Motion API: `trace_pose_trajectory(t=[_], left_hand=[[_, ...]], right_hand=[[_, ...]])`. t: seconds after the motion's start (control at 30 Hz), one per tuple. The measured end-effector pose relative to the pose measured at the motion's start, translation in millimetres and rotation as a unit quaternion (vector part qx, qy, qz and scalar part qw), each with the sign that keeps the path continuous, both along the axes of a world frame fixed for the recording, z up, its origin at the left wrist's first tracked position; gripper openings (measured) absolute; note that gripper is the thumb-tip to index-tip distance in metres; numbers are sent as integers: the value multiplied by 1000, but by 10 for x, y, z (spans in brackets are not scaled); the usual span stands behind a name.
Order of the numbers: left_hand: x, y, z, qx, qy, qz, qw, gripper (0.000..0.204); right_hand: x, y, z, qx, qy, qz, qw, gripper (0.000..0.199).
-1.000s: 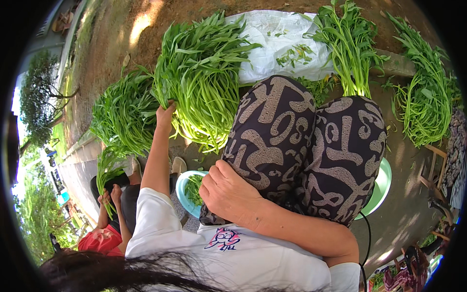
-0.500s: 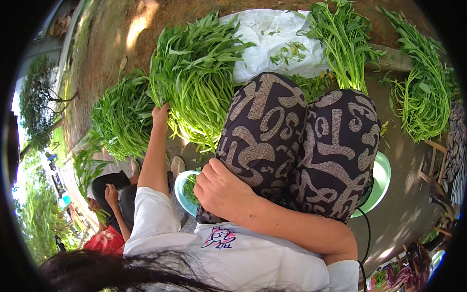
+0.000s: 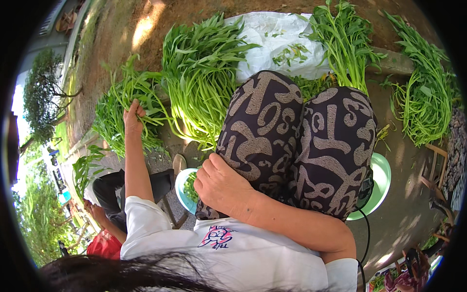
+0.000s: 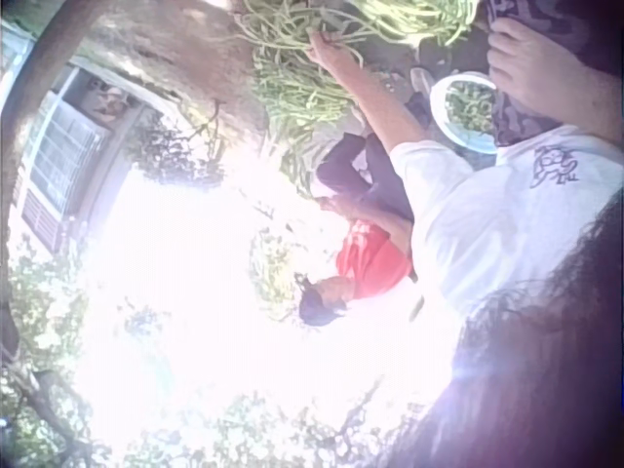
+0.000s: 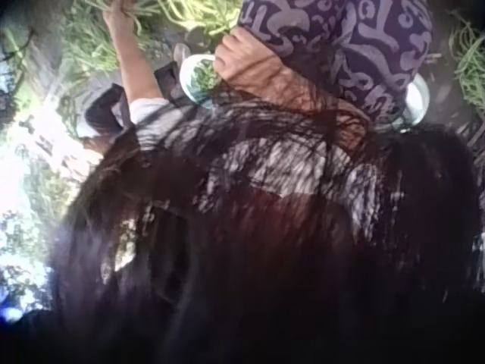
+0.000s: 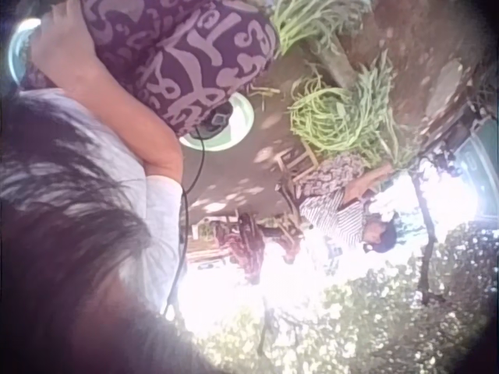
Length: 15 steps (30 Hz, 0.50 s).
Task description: The person sorts green leafy vegetables by picking stalks from a large pile, stripping off leaves or separating stems by hand, and organizing them into separate piles.
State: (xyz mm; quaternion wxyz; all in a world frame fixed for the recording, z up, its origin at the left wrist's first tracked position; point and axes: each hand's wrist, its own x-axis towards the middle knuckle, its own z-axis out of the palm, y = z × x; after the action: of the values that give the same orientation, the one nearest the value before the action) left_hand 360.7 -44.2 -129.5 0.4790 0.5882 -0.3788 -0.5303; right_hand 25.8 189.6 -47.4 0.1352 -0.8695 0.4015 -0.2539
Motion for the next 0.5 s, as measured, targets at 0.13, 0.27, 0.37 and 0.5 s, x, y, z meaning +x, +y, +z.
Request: trace_pose_trajectory(t=[0.13,0.27,0.37,0.5], left_hand=[[-52,-23,-29,101,-167,-39,980,20],[-123,-61,-100,65,-151,-26,986,20],[-175,-64,-206,49,-183,-30,981,18],[-125,-103,-501,78,-291,-33,953,19]], right_hand=[[4,-2,14,7,0,2,1000,8],[1,-6,11,7,-2,-1,1000,9],[-6,-12,2,9,-3,-3,1000,8],[-21,-37,12,15,1,1,1000,8]])
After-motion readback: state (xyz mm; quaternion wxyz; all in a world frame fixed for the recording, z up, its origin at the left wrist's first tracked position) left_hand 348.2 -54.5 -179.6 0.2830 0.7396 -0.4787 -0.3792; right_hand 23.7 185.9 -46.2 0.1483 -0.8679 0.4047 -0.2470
